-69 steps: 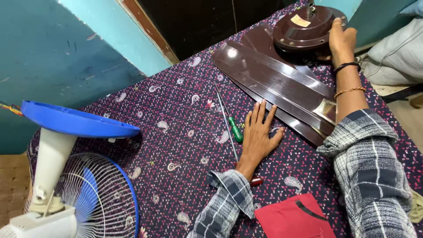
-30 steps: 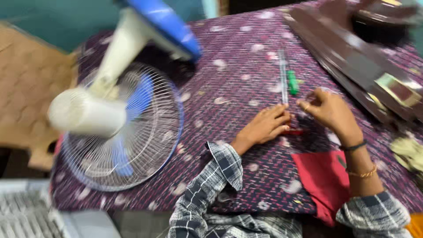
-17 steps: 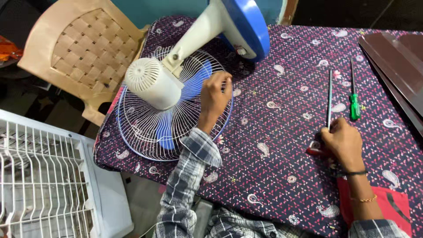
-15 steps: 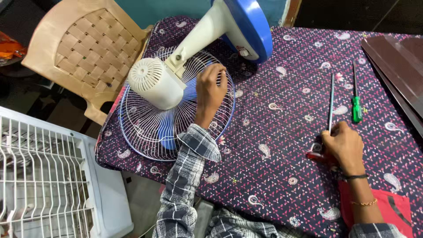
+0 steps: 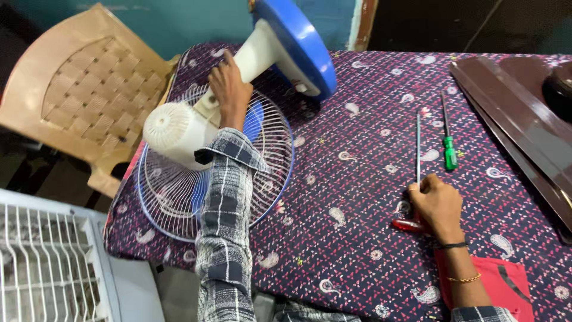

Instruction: The person disassembles a table fan by removing the rear cover and then uses a screwdriver to loosen a screw on the fan neck. The fan is placed on a table with a patterned cloth, and tools are used to access internal components.

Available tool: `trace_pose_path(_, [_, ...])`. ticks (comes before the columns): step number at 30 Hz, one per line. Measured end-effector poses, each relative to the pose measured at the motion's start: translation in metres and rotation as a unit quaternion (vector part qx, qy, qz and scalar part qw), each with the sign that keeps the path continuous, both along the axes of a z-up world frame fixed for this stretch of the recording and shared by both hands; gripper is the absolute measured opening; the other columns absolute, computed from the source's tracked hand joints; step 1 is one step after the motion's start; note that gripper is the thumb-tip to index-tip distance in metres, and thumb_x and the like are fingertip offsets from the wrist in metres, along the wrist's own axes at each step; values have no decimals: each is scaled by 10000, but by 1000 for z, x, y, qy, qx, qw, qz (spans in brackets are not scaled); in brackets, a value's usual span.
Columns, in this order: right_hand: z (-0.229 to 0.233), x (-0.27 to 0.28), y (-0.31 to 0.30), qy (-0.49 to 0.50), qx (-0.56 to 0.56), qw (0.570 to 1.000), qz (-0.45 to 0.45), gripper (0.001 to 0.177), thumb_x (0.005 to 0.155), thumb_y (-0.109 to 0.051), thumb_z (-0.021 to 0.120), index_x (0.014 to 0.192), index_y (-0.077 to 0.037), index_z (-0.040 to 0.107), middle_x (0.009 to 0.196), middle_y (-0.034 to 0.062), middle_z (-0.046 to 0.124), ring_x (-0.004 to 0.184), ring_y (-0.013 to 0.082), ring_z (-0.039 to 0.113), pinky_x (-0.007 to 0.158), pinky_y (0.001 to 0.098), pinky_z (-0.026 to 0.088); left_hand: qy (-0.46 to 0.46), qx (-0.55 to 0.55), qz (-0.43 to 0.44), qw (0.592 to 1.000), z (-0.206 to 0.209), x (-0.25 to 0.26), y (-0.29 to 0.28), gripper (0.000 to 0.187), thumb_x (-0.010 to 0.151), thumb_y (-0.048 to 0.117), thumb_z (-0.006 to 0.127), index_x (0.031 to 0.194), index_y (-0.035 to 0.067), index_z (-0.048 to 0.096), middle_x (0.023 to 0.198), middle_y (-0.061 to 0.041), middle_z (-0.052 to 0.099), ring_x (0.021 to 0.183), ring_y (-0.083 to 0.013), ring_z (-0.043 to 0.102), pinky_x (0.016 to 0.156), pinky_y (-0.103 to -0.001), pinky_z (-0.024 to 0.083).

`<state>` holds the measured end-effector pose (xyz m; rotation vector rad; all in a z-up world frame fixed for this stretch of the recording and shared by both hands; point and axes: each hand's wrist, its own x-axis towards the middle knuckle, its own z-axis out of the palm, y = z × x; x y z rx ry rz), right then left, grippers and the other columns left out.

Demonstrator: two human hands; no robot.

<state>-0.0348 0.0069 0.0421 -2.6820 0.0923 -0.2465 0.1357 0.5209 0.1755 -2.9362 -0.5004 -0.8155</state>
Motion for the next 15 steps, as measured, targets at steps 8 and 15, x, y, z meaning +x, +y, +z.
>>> trace_pose_path(8, [13,1,4,9,10,1000,1,354,899,-417,674,869,-67,713,729,164,717,689,373,702,667,495,554,93,62,59,992,5,29,2,925,589,284,947,1361,64,488,1064,-187,708,919,-325,722,743,-406,595])
trace_pose_path(15, [5,5,2,11,-3,1000,-6,364,888,-445,674,875,-86,730,726,177,715,709,395,700,688,508,559,40,93,-91,991,-1,-1,-7,693,633,148,877,1237,39,555,1028,-208,712,886,-321,728,692,-392,620])
